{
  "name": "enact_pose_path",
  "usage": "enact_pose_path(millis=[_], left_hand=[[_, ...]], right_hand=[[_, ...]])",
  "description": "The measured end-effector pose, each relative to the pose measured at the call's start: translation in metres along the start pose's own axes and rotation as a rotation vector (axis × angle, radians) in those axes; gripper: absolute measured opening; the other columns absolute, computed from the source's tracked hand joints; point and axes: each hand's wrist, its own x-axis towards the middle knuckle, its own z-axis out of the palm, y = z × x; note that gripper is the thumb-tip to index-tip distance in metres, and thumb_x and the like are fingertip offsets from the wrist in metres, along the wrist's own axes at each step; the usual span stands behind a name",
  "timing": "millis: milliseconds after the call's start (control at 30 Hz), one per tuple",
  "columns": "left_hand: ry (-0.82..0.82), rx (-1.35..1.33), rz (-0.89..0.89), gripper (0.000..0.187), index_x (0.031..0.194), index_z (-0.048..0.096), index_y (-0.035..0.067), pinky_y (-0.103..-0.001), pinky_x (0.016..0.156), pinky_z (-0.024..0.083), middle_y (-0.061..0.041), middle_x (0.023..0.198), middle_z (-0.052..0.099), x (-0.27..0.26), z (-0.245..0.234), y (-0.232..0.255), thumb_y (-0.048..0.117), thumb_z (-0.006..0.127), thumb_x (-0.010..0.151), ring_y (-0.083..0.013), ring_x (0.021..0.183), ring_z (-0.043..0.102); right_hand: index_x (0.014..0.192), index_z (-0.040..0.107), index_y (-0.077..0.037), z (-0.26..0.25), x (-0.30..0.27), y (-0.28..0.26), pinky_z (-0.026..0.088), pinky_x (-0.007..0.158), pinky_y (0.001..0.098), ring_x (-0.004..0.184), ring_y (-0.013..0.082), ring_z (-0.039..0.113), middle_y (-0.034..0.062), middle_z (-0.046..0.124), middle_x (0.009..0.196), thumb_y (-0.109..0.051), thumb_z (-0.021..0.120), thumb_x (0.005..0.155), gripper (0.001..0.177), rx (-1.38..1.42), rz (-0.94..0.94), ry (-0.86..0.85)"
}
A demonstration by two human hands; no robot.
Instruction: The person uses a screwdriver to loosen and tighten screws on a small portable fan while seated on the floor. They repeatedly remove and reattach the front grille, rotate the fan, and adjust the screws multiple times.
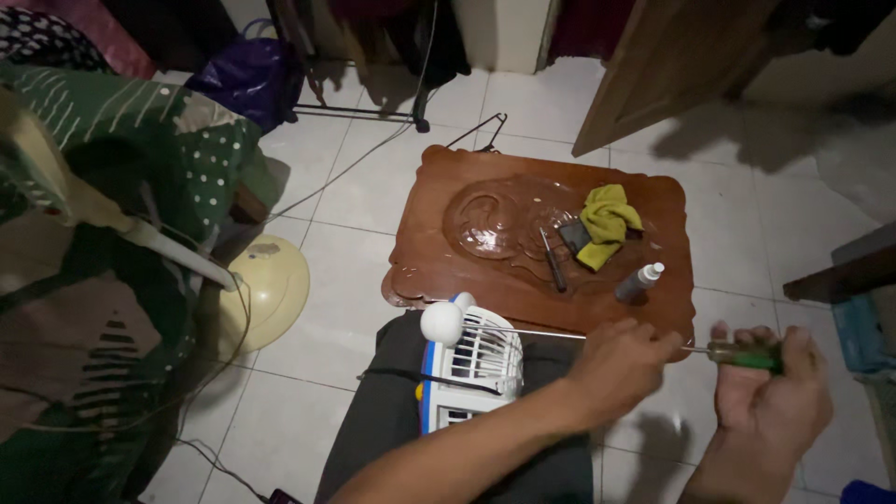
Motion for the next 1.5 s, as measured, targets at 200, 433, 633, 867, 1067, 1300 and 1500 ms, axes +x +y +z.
enact_pose_path(millis=[200, 433, 633, 867, 1067, 1300, 1500], left_hand=[[-0.059, 0.052, -0.003, 0.024, 0.111, 0.066, 0.007, -0.048, 0.087, 0.043, -0.010, 0.106, 0.067, -0.005, -0.027, 0.010, 0.018, 0.068, 0.089, -0.0309, 0.101, 0.063], [0.294, 0.194, -0.053, 0.033, 0.122, 0.067, 0.002, -0.050, 0.101, 0.045, -0.015, 0.127, 0.065, -0.058, -0.106, -0.041, 0.021, 0.071, 0.095, -0.0339, 0.118, 0.062], [0.194, -0.075, -0.534, 0.044, 0.133, 0.063, 0.003, -0.043, 0.106, 0.047, -0.020, 0.133, 0.065, -0.111, -0.167, -0.102, 0.024, 0.070, 0.095, -0.0372, 0.123, 0.063], [-0.017, -0.182, -0.503, 0.074, 0.136, 0.059, 0.005, -0.040, 0.099, 0.050, -0.017, 0.130, 0.066, -0.115, -0.171, -0.114, 0.034, 0.086, 0.074, -0.0312, 0.118, 0.065], [0.000, -0.078, -0.304, 0.058, 0.129, 0.064, 0.005, -0.043, 0.094, 0.051, -0.017, 0.121, 0.069, -0.102, -0.170, -0.114, 0.027, 0.084, 0.080, -0.0347, 0.112, 0.066], [-0.039, -0.165, -0.350, 0.053, 0.124, 0.065, 0.005, -0.042, 0.085, 0.055, -0.015, 0.110, 0.069, -0.102, -0.177, -0.099, 0.029, 0.081, 0.079, -0.0338, 0.099, 0.070], [-0.091, -0.113, -0.389, 0.057, 0.123, 0.062, 0.004, -0.043, 0.086, 0.055, -0.018, 0.115, 0.068, -0.086, -0.186, -0.084, 0.033, 0.082, 0.078, -0.0365, 0.101, 0.070]], right_hand=[[0.100, 0.053, -0.006, -0.032, 0.020, 0.012, 0.044, 0.072, 0.0342, 0.063, 0.0168, 0.038, 0.0029, 0.043, 0.075, -0.012, 0.066, 0.109, 0.016, 0.293, -0.030, 0.107], [0.106, 0.066, 0.001, -0.086, 0.059, 0.021, 0.035, 0.050, 0.0245, 0.050, 0.0118, 0.035, -0.0006, 0.042, 0.064, -0.012, 0.067, 0.101, 0.014, 0.391, -0.122, 0.144], [0.107, 0.059, -0.001, -0.153, 0.080, 0.012, 0.047, 0.058, 0.0234, 0.056, 0.0127, 0.045, 0.0036, 0.046, 0.070, -0.013, 0.067, 0.111, 0.015, 0.624, -0.226, 0.013], [0.097, 0.060, -0.006, -0.132, 0.077, 0.011, 0.052, 0.063, 0.0290, 0.061, 0.0141, 0.047, 0.0029, 0.051, 0.073, -0.015, 0.078, 0.109, 0.024, 0.433, -0.303, 0.206], [0.103, 0.067, -0.007, -0.114, 0.042, 0.085, 0.047, 0.064, 0.0297, 0.077, 0.0188, 0.064, 0.0082, 0.071, 0.097, -0.055, 0.045, 0.106, 0.052, -0.065, 0.137, 0.087], [0.101, 0.046, -0.011, -0.078, 0.094, 0.245, 0.045, 0.107, 0.0631, 0.092, 0.0305, 0.071, 0.0127, 0.063, 0.085, -0.053, 0.043, 0.110, 0.043, 0.670, 0.527, 0.257], [0.101, 0.045, -0.015, -0.053, 0.117, 0.297, 0.042, 0.110, 0.0685, 0.099, 0.0264, 0.071, 0.0077, 0.066, 0.096, -0.066, 0.047, 0.101, 0.051, 0.465, 0.596, 0.424]])
